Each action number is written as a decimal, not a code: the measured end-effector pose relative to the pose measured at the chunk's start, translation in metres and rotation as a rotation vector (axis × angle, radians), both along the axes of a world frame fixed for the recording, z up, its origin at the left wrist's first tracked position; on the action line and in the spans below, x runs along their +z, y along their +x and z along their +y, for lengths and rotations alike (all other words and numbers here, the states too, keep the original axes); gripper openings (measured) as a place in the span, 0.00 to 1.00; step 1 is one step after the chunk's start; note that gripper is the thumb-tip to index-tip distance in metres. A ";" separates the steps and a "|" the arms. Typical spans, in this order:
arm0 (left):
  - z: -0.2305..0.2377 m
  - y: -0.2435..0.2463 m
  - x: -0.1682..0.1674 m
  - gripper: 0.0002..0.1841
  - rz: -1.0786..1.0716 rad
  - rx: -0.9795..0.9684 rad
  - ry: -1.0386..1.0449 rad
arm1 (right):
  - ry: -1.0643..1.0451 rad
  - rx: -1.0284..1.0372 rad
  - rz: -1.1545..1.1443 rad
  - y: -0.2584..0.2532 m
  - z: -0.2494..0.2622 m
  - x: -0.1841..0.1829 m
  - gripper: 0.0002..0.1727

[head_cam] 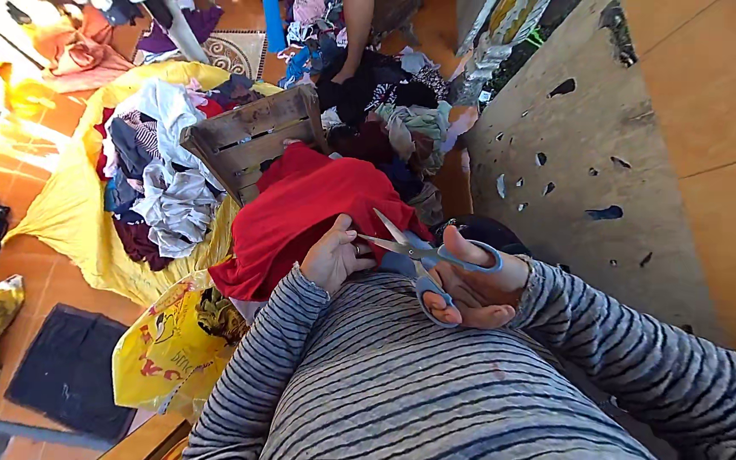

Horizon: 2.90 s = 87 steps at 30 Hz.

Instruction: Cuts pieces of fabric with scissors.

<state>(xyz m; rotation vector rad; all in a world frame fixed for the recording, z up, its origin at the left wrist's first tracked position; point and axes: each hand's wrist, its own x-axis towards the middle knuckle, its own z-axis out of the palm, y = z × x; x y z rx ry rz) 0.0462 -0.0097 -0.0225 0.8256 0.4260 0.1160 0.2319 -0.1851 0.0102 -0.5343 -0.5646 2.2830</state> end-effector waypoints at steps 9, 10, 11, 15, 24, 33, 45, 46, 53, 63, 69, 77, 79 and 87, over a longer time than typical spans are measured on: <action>-0.001 0.017 0.007 0.28 -0.162 0.083 -0.017 | -0.160 -0.337 0.006 -0.050 0.012 -0.001 0.48; -0.003 0.018 0.007 0.27 -0.190 0.089 -0.025 | -0.159 -0.374 0.000 -0.055 0.015 -0.004 0.46; -0.006 0.018 0.008 0.27 -0.213 0.103 -0.035 | -0.169 -0.412 -0.002 -0.059 0.018 -0.007 0.44; -0.010 0.018 0.008 0.28 -0.223 0.154 -0.011 | -0.226 -0.527 0.030 -0.068 0.023 -0.016 0.42; -0.019 0.031 0.019 0.18 0.065 0.337 0.135 | -0.332 -0.599 -0.100 -0.070 0.018 -0.004 0.33; -0.023 0.055 0.031 0.10 0.311 0.460 0.023 | -0.283 -0.636 -0.210 -0.074 0.014 0.005 0.21; -0.030 0.056 0.027 0.08 0.193 0.494 0.167 | -0.261 -0.697 -0.110 -0.074 0.013 -0.001 0.26; -0.030 0.056 0.028 0.09 0.178 0.484 0.176 | -0.256 -0.696 -0.110 -0.074 0.013 -0.001 0.26; -0.036 0.052 0.031 0.10 0.165 0.435 0.168 | -0.223 -0.734 -0.034 -0.074 0.016 -0.005 0.22; -0.036 0.054 0.029 0.13 0.078 0.428 0.123 | -0.198 -0.745 -0.038 -0.077 0.015 -0.004 0.30; -0.042 0.055 0.030 0.13 0.055 0.451 0.121 | -0.117 -0.775 -0.019 -0.082 0.013 -0.014 0.26; -0.040 0.053 0.026 0.12 0.026 0.445 0.105 | -0.155 -0.843 -0.107 -0.081 0.012 -0.005 0.24; -0.042 0.051 0.027 0.11 0.041 0.435 0.132 | -0.147 -0.815 -0.079 -0.079 0.014 -0.007 0.27; -0.044 0.046 0.020 0.13 0.018 0.393 0.147 | -0.180 -0.892 -0.054 -0.082 0.014 -0.009 0.27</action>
